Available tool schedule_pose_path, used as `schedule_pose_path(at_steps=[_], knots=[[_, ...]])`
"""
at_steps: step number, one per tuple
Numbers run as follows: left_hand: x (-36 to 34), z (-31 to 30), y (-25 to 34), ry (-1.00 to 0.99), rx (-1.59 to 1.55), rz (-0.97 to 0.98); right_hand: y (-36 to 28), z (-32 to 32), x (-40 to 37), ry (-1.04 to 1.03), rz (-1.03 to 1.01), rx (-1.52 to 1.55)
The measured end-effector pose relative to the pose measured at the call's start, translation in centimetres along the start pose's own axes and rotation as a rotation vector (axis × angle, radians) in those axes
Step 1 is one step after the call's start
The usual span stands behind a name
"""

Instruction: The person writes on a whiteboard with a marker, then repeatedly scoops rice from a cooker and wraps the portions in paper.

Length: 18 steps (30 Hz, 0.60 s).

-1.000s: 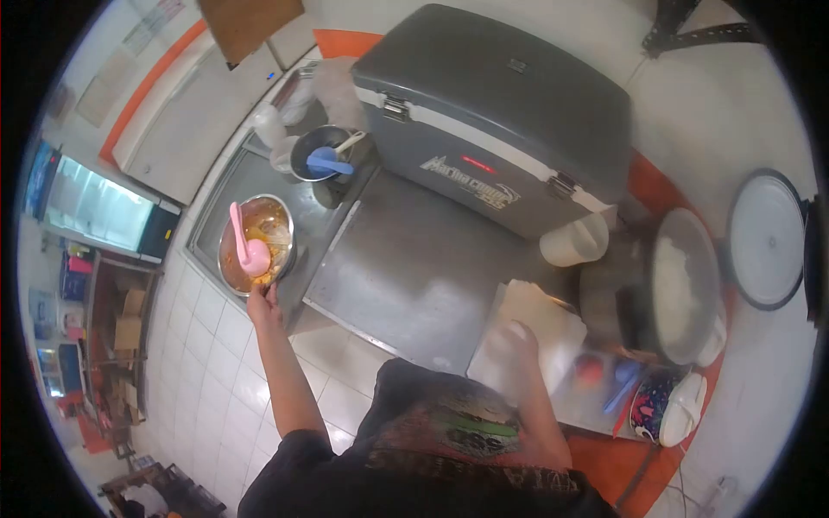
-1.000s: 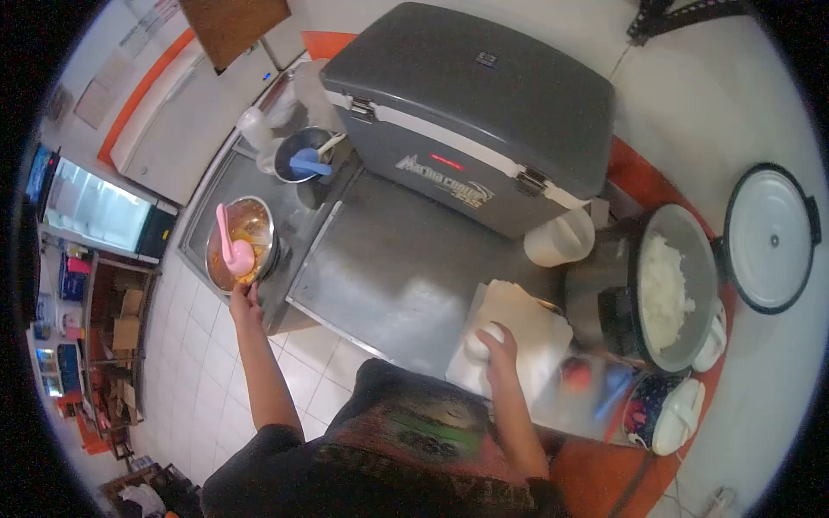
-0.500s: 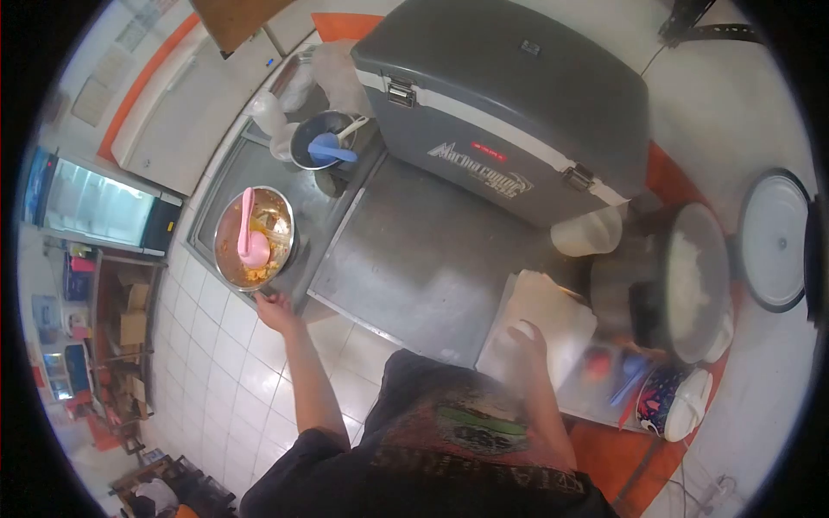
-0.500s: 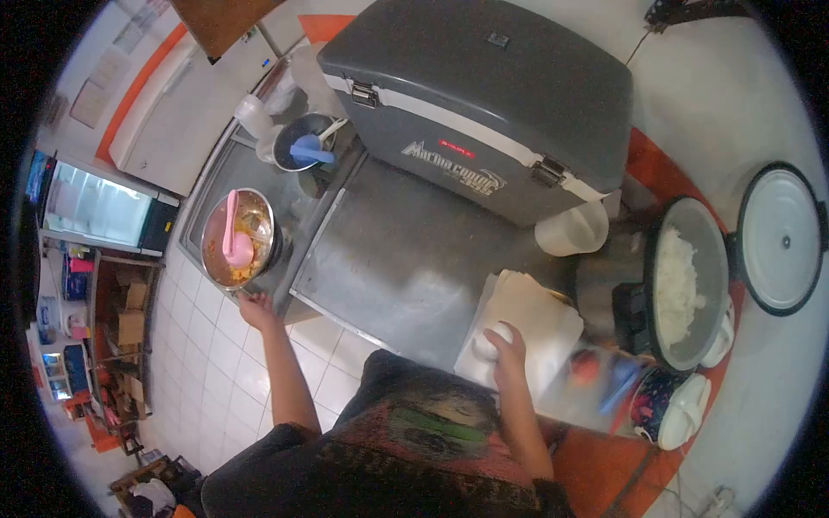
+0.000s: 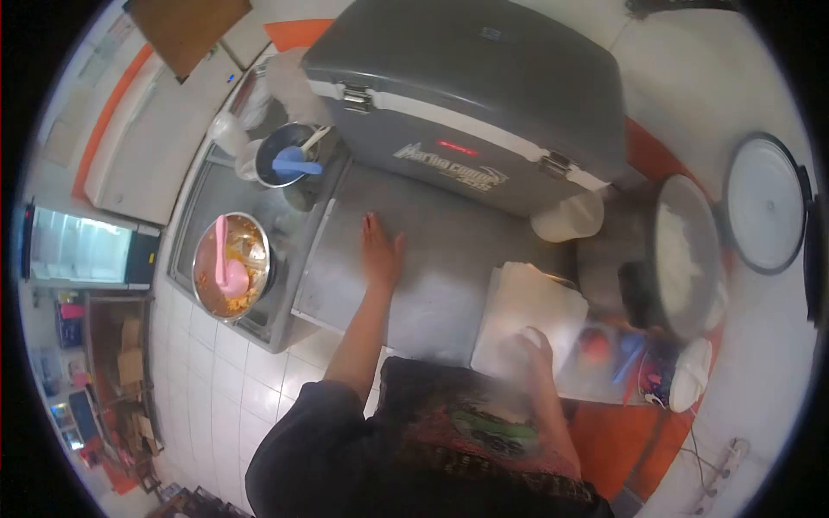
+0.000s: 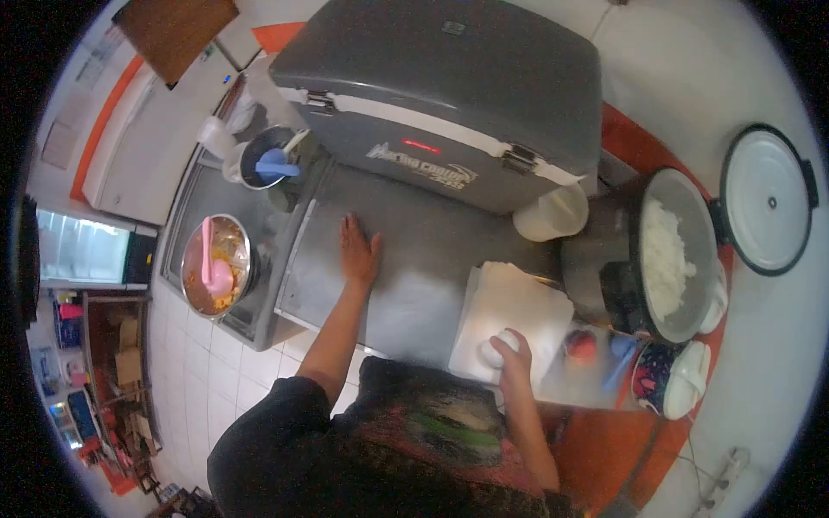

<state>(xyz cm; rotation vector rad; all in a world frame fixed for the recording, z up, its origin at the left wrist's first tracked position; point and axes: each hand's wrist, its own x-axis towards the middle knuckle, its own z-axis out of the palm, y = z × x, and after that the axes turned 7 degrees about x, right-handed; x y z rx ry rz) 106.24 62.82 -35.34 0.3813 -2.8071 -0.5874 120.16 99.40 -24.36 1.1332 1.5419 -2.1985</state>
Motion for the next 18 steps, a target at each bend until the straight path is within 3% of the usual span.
schedule_pose_path(at_steps=[2, 4, 6, 8, 12, 18], knots=[[2.1, 1.7, 2.4, -0.069, 0.000, 0.078, 0.7, -0.7, -0.1, -0.022, -0.005, 0.050], [3.6, 3.8, 4.7, -0.180, 0.060, 0.166, 4.8, -4.2, 2.9, -0.136, -0.207, -0.118], [4.6, 5.1, 6.9, -0.251, -0.044, 0.282, 5.5, -5.2, 3.1, -0.147, -0.257, -0.185], [4.8, 6.0, 8.7, -0.345, -0.120, 0.377, 3.1, -3.1, 0.6, -0.063, -0.157, -0.140], [4.0, 6.3, 10.9, -0.566, -0.223, 0.629, 3.9, -4.0, 0.4, -0.004, -0.159, -0.120], [-2.4, 6.9, 8.3, -0.787, -0.310, 0.927, 2.1, -2.6, -1.2, 0.082, -0.048, 0.103]])
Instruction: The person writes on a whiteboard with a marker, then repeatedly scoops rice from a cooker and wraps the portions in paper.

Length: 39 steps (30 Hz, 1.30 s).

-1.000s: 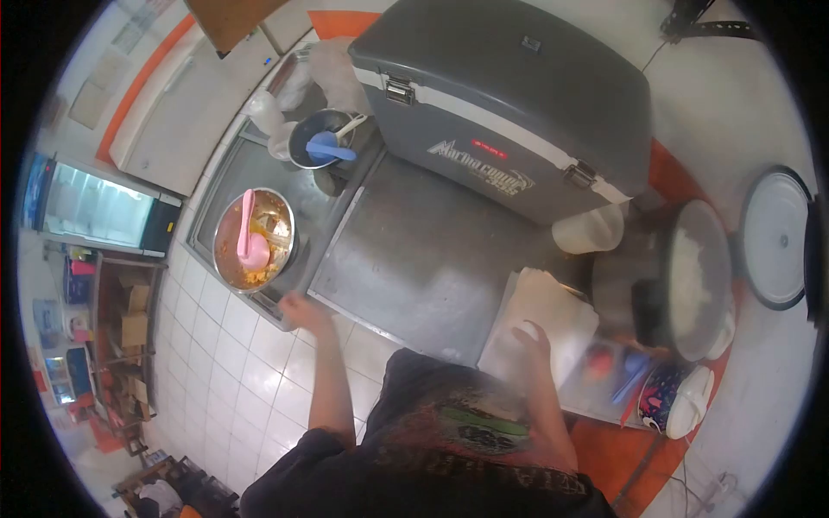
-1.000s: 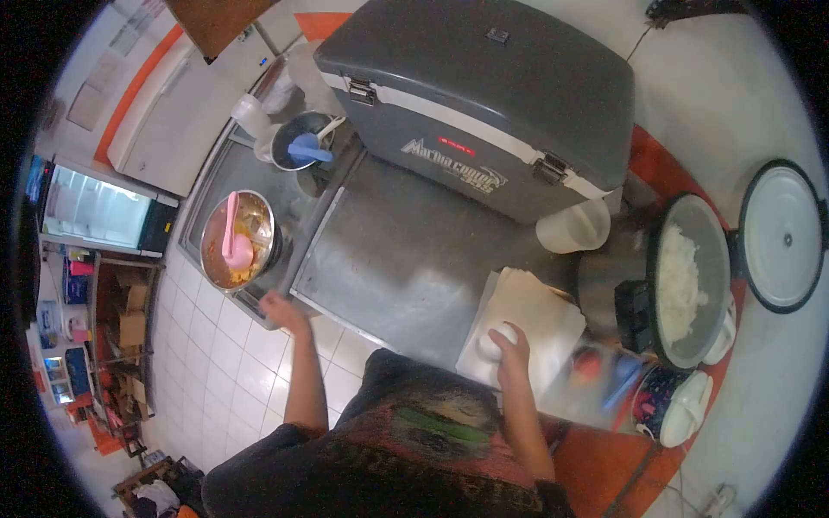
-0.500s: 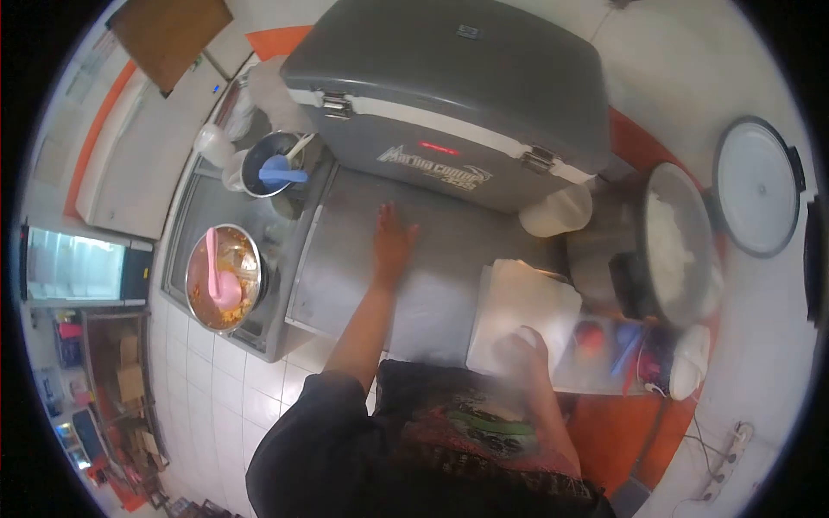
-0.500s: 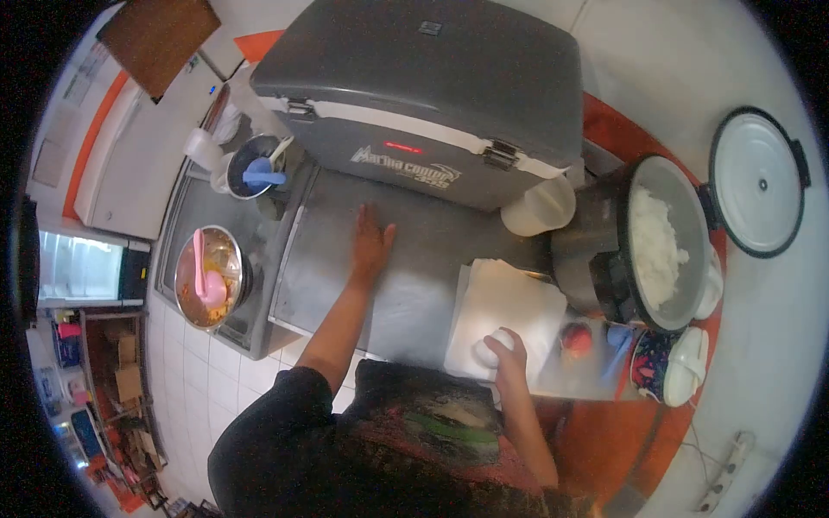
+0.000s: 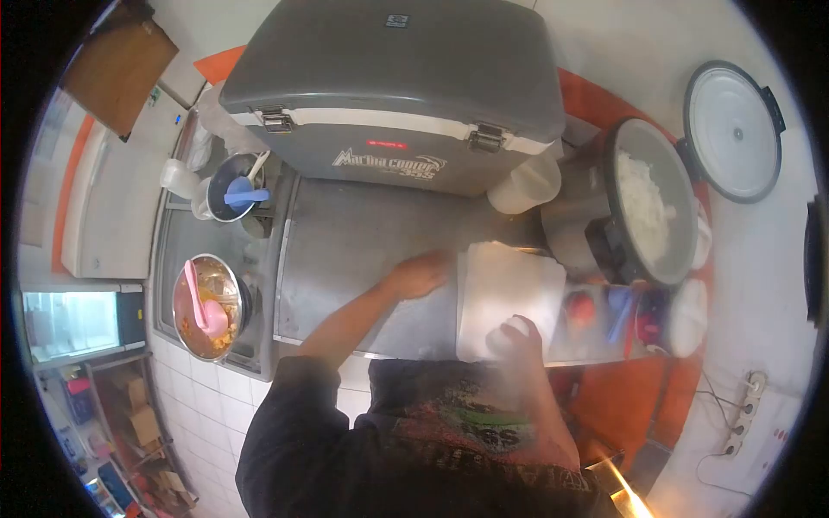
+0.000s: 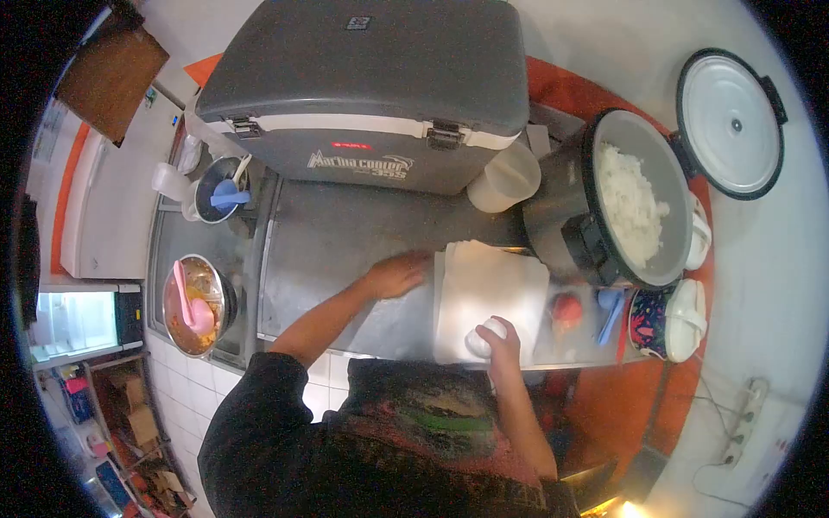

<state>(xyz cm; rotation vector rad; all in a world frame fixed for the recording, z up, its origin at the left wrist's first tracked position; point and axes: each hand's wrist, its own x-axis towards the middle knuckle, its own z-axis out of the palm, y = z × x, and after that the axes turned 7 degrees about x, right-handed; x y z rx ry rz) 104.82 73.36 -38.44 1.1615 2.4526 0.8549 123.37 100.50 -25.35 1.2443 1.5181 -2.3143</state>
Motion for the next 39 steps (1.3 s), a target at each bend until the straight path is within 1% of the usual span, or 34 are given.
schedule_pose_path(at_steps=[1, 2, 4, 7, 13, 16, 19, 20, 22, 24, 25, 26, 29, 30, 31, 32, 35, 39], knots=[[-1.2, 0.2, 0.9, -0.058, 0.005, 0.054, 0.0, 0.2, -0.1, 0.010, 0.001, 0.002], [-2.2, 0.0, 2.1, -0.063, -0.031, 0.057, 0.1, 0.4, -0.1, 0.016, 0.003, 0.003], [-4.0, -0.4, 4.5, -0.069, -0.105, 0.059, -0.3, 1.0, -0.1, 0.023, 0.014, -0.028], [-6.4, 0.2, 6.3, -0.053, -0.167, 0.017, 0.1, 1.3, -0.2, 0.017, 0.009, -0.065], [-9.7, 2.1, 8.4, 0.035, -0.230, -0.070, 0.0, 1.9, -1.2, 0.017, 0.031, -0.083], [-10.3, 2.6, 9.2, 0.089, -0.261, -0.072, 0.0, 1.8, -1.6, 0.002, 0.040, -0.068], [-11.2, 2.6, 9.2, 0.038, -0.358, -0.075, 0.9, 1.0, -1.1, -0.027, 0.053, -0.065], [-12.1, 2.3, 9.4, 0.067, -0.720, -0.285, 1.1, 0.8, -0.8, -0.036, 0.053, -0.067], [-14.7, 0.5, 9.5, 0.125, -1.446, -0.692, 0.8, 1.1, -1.0, -0.040, 0.051, -0.062], [-18.1, -1.2, 8.8, 0.545, -1.340, -0.678, 0.5, 1.2, -1.4, -0.043, 0.042, -0.072], [-19.7, -1.2, 8.1, 0.716, -1.287, -0.660, 0.4, 1.3, -1.5, -0.050, 0.037, -0.088], [-21.2, -2.2, 7.6, 0.688, -1.142, -0.653, 0.1, 1.5, -1.4, -0.061, 0.027, -0.105], [-21.2, -1.4, 8.6, 0.626, -0.238, -0.531, -0.1, 1.7, -0.9, -0.118, 0.020, -0.080], [-21.1, 1.6, 8.1, 0.447, -0.201, -0.505, -0.4, 2.0, -0.9, -0.121, 0.021, -0.096], [-20.3, 3.6, 9.7, 0.315, -0.182, -0.473, -0.7, 2.4, -1.0, -0.121, 0.024, -0.112], [-19.8, 4.3, 11.5, 0.128, -0.367, -0.333, -0.8, 2.7, -1.1, -0.120, 0.028, -0.132], [-19.4, 2.1, 15.6, -0.149, -1.192, -0.330, -0.9, 2.7, -0.7, -0.138, 0.004, -0.135], [-20.7, 0.6, 20.2, -0.031, -1.009, -0.408, -0.7, 3.7, -0.7, -0.175, 0.028, -0.184]])
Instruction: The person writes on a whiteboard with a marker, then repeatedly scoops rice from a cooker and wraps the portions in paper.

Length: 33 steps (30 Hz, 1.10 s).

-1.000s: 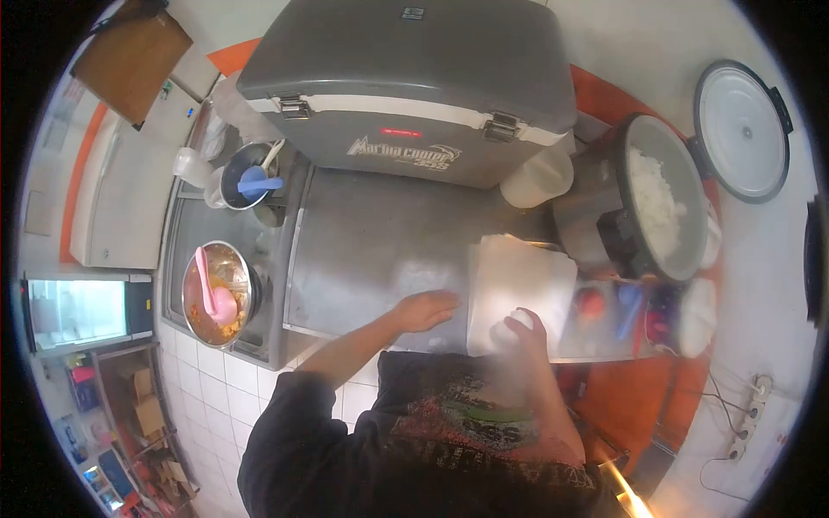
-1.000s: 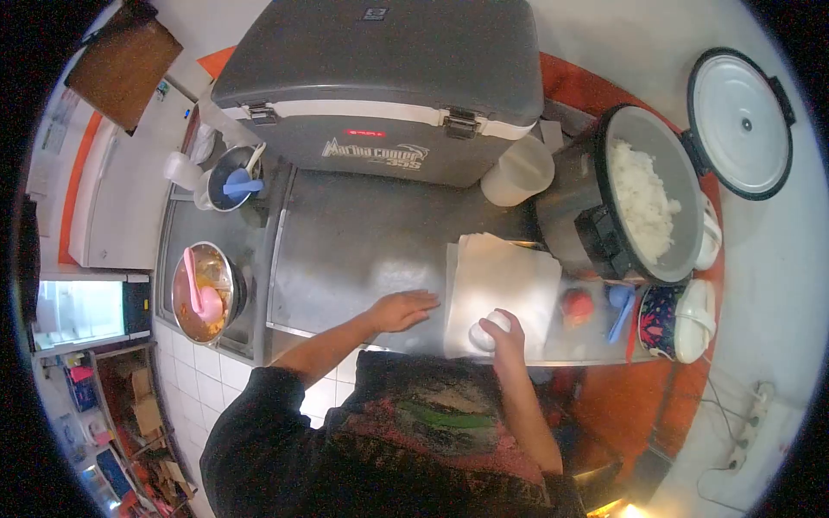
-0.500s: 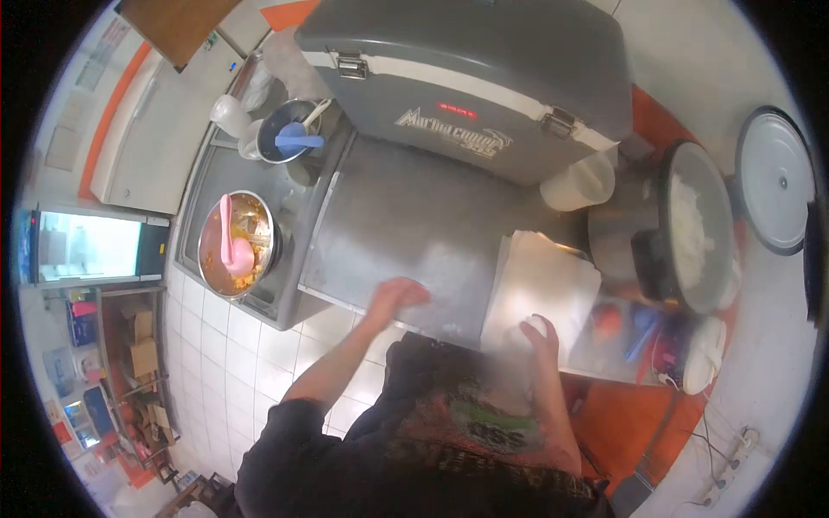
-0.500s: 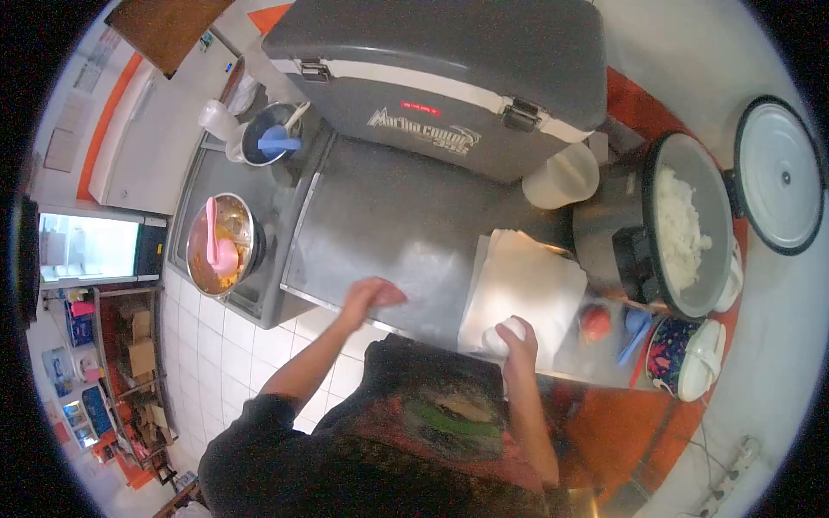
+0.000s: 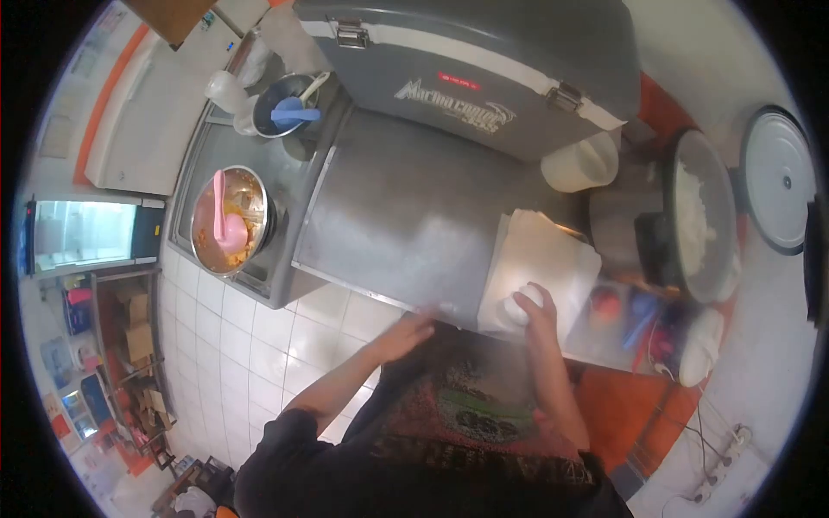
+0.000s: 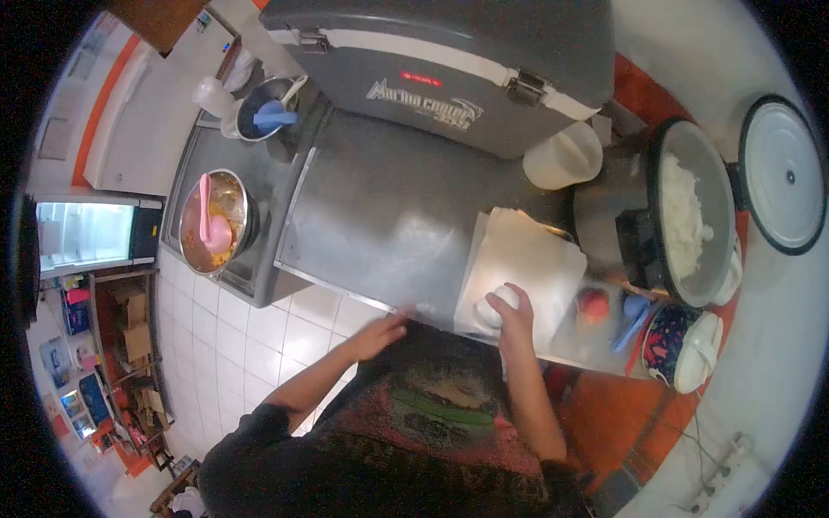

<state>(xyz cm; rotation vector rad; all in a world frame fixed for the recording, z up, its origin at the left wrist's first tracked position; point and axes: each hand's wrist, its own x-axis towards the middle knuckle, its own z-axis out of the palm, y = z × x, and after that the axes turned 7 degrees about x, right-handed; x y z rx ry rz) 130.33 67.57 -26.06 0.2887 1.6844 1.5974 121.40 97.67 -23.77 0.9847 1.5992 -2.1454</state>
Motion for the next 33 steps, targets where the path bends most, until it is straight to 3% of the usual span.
schedule_pose_path(at_steps=[3, 6, 7, 10, 11, 14, 16, 17, 19, 20, 22, 23, 25, 27, 28, 29, 30, 31, 32, 33], knots=[[0.2, -1.2, 0.8, 0.140, 0.287, 0.031, -0.7, 3.1, 0.1, -0.069, 0.085, -0.046], [2.5, -2.3, 3.7, 0.543, 0.570, 0.160, 0.6, 6.7, 1.9, -0.244, 0.184, -0.008], [4.1, -2.5, 3.6, 0.596, 0.600, 0.234, 1.9, 8.1, 2.6, -0.286, 0.185, -0.006], [7.7, -2.7, 2.8, 0.715, -0.007, 0.005, 3.8, 12.3, 4.2, -0.409, 0.180, 0.019], [8.5, -4.2, 2.5, 0.855, 0.083, -0.089, 3.7, 13.5, 4.2, -0.447, 0.189, 0.046], [9.7, -9.8, -0.2, 0.860, -0.446, -0.002, 0.3, 14.7, 2.5, -0.447, 0.072, -0.111], [10.3, -14.3, 0.2, 0.987, -0.340, -0.043, -1.8, 11.9, 1.8, -0.404, -0.072, -0.361], [11.4, -16.9, -0.6, 1.085, -0.252, -0.032, -0.6, 9.1, 2.9, -0.328, -0.110, -0.156], [13.7, -22.1, -1.0, 1.258, -0.013, -0.020, -0.4, 2.5, 4.2, -0.007, -0.424, -0.341], [14.6, -24.6, -0.6, 1.337, 0.139, -0.034, 0.4, -1.1, 5.1, 0.242, -0.528, -0.282], [18.7, -31.6, -6.1, 1.494, 0.245, 0.262, 3.8, -12.8, 8.7, 0.598, -0.684, -0.425], [20.7, -35.0, -8.5, 1.559, 0.315, 0.404, 4.9, -17.9, 9.6, 0.691, -0.723, -0.274], [20.7, -34.8, -4.2, 1.627, 0.536, -0.131, 5.2, -22.7, 8.9, 0.949, -0.713, -0.407], [20.5, -35.0, -3.3, 1.702, 0.981, -0.233, 3.8, -27.3, 5.5, 1.299, -0.535, -0.985], [21.4, -36.6, -4.9, 1.673, 1.166, -0.511, 0.5, -24.6, 3.2, 1.343, -0.149, -1.022], [21.1, -38.6, -7.9, 1.451, 1.180, -0.432, 0.1, -25.9, 3.4, 1.337, 0.027, -1.010], [21.2, -38.2, -7.6, 1.512, 1.084, -0.412, 2.3, -28.6, 4.9, 1.333, -0.082, -1.047], [20.5, -36.8, -5.5, 1.579, 1.039, -0.582, 2.5, -29.9, 5.0, 1.275, -0.082, -0.983], [19.9, -35.0, -4.4, 1.611, 0.952, -0.561, 2.3, -30.6, 5.5, 1.201, -0.096, -0.922], [20.2, -33.5, -5.6, 1.734, 1.050, -0.402, 3.2, -31.6, 6.8, 1.252, -0.117, -0.887]])
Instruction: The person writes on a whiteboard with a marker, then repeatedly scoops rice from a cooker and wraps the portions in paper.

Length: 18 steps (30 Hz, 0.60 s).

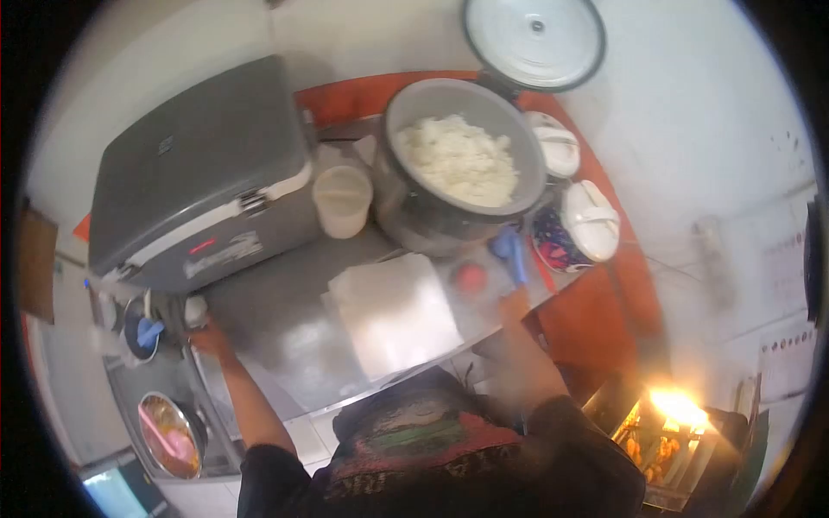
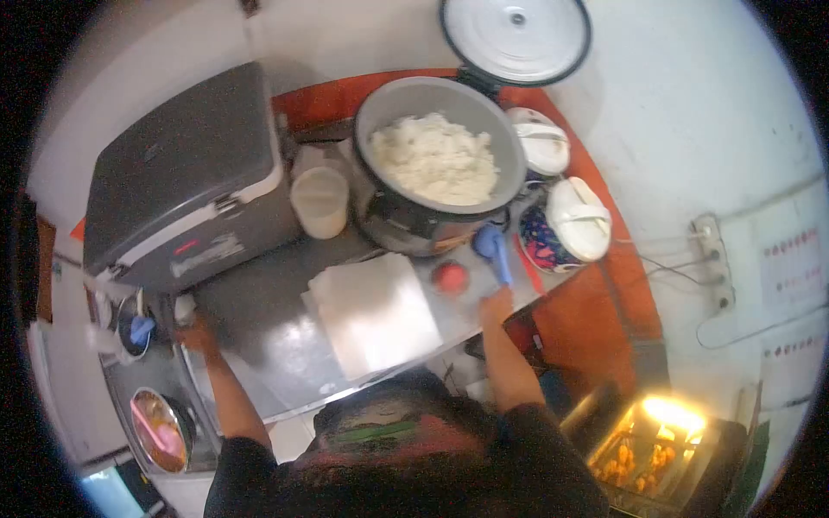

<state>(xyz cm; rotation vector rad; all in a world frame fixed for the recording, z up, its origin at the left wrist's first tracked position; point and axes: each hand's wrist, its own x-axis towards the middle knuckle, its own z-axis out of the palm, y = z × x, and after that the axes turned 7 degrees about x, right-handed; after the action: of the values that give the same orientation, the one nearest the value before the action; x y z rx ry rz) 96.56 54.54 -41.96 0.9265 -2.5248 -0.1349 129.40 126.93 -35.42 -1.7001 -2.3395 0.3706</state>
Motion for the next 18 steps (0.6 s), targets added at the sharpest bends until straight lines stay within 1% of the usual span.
schedule_pose_path(at_steps=[1, 3, 4, 5, 6, 7, 8, 9, 10, 11, 12, 13, 15, 16, 17, 18], knots=[[-1.2, 0.3, -0.2, 0.192, -0.036, 0.058, 0.0, 1.0, 0.6, 0.039, 0.010, 0.031], [-5.7, -3.4, 1.7, -0.170, -0.553, 0.068, -1.6, 0.2, 1.2, 0.178, -0.026, 0.021], [-9.3, -7.9, 4.2, -0.383, -0.725, 0.118, -2.1, -0.4, 1.9, 0.246, -0.050, 0.017], [-13.1, -13.5, 6.9, -0.596, -0.892, 0.168, -2.2, -0.4, 2.8, 0.258, -0.106, 0.042], [-15.4, -18.4, 8.5, -1.009, -0.943, 0.233, -2.4, -0.4, 3.9, 0.269, -0.166, 0.067], [-19.4, -24.1, 11.1, -1.132, -1.094, 0.269, -2.8, -0.5, 4.8, 0.279, -0.230, 0.092], [-22.8, -26.3, 11.1, -1.403, -1.082, 0.303, -3.2, -0.4, 5.9, 0.227, -0.285, 0.152], [-24.5, -31.2, 12.7, -1.709, -1.145, 0.445, -3.3, -0.2, 6.9, 0.174, -0.343, 0.213], [-26.7, -33.0, 12.5, -1.998, -1.049, 0.523, -3.2, 0.4, 8.0, 0.121, -0.402, 0.278], [-27.7, -35.1, 13.5, -2.060, -0.996, 0.762, -2.9, 1.0, 9.2, 0.044, -0.366, 0.307], [-28.6, -35.6, 13.5, -2.129, -0.996, 0.577, -2.2, 1.7, 10.3, -0.035, -0.326, 0.336], [-29.1, -34.3, 12.4, -2.028, -0.767, 0.704, -1.5, 2.5, 11.1, -0.113, -0.282, 0.368], [-28.7, -29.9, 10.1, -1.784, -0.309, 0.915, -0.6, 0.9, 11.3, -0.040, -0.320, 0.435], [-27.0, -30.8, 11.2, -1.576, -0.427, 1.124, -0.3, -0.5, 11.1, 0.007, -0.271, 0.567], [-26.0, -30.7, 12.0, -1.596, -0.538, 0.899, -0.9, -2.7, 10.9, 0.070, -0.197, 0.825], [-25.2, -30.6, 12.6, -1.602, -0.648, 0.668, -2.6, -5.9, 10.7, 0.086, -0.108, 1.130]])
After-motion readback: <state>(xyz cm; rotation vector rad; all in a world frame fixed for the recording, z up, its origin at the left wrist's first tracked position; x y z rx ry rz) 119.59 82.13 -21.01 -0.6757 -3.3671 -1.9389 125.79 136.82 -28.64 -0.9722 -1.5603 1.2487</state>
